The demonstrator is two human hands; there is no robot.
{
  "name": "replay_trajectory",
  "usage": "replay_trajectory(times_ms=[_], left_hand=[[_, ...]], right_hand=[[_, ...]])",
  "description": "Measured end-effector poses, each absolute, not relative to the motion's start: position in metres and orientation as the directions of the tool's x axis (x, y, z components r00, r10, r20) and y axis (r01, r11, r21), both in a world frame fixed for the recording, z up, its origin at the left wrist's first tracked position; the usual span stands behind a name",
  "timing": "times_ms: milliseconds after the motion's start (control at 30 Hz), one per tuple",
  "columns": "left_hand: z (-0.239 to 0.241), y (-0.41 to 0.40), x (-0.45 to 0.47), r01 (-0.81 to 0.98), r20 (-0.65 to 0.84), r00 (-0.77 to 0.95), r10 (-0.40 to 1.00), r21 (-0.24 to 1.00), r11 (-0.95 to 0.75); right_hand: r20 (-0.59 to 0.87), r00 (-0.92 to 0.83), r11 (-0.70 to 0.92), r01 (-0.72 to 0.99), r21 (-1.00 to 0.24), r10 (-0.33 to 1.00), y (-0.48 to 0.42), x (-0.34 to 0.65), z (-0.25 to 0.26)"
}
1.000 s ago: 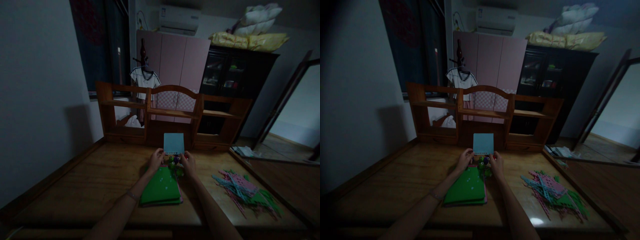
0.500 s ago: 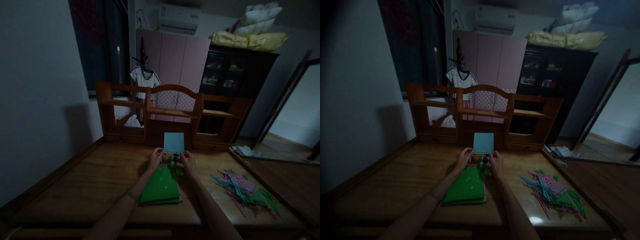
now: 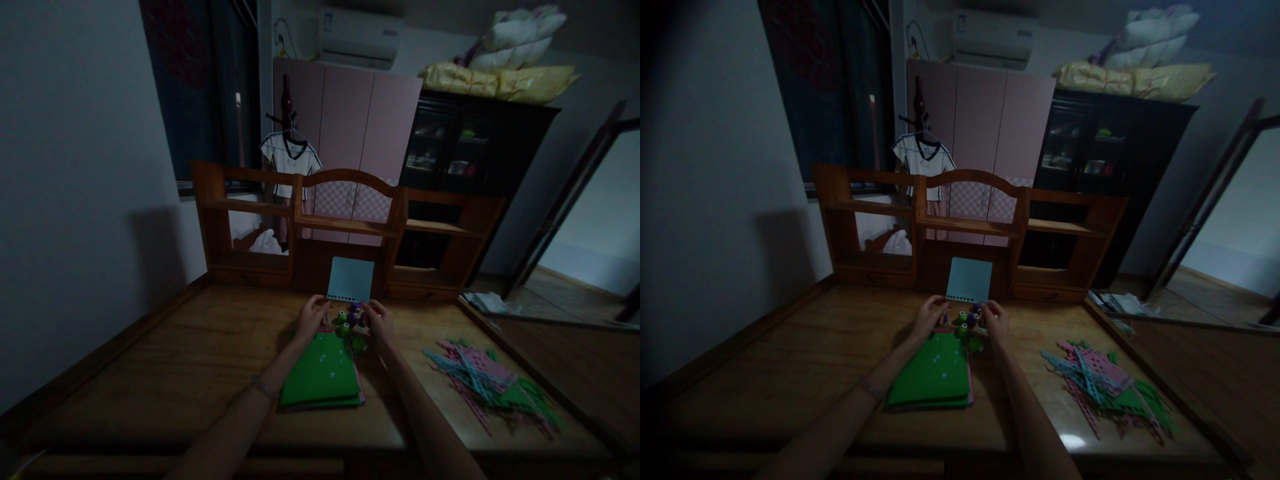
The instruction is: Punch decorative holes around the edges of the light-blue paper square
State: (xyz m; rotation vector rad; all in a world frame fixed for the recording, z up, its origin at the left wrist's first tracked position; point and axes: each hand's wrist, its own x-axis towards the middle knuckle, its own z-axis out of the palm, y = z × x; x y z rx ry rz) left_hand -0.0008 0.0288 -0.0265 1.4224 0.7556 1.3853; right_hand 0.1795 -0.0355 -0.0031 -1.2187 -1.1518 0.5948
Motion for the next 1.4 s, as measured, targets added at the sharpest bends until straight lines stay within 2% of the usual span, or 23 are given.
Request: replay_trajectory(times_ms=[133, 367, 967, 1400], left_hand=[[-0.026, 0.029, -0.001, -0.213, 0.368, 0.175, 0.913, 0.920, -0.329], [-0.016, 0.016, 0.001, -0.176, 0.276, 0.277, 0.920, 0.956, -0.234], [-0.024, 0.024, 0.002, -0.196, 0.317, 0.248, 0.915, 0.942, -0.272], [-0.017, 0.018, 0.001, -0.209, 0.292, 0.237, 0.926, 0.947, -0.245]], right_hand=[[0.345, 0.347, 0.292, 0.196, -0.936, 0.872, -0.035, 0.179, -0.002], [0.381, 0.313, 0.337, 0.187, -0.923, 0.870, -0.033, 0.177, -0.008], [0.397, 0.355, 0.293, 0.313, -0.903, 0.846, -0.042, 0.169, 0.004], [0.333, 0.382, 0.267, 0.217, -0.939, 0.862, -0.042, 0.168, 0.005]])
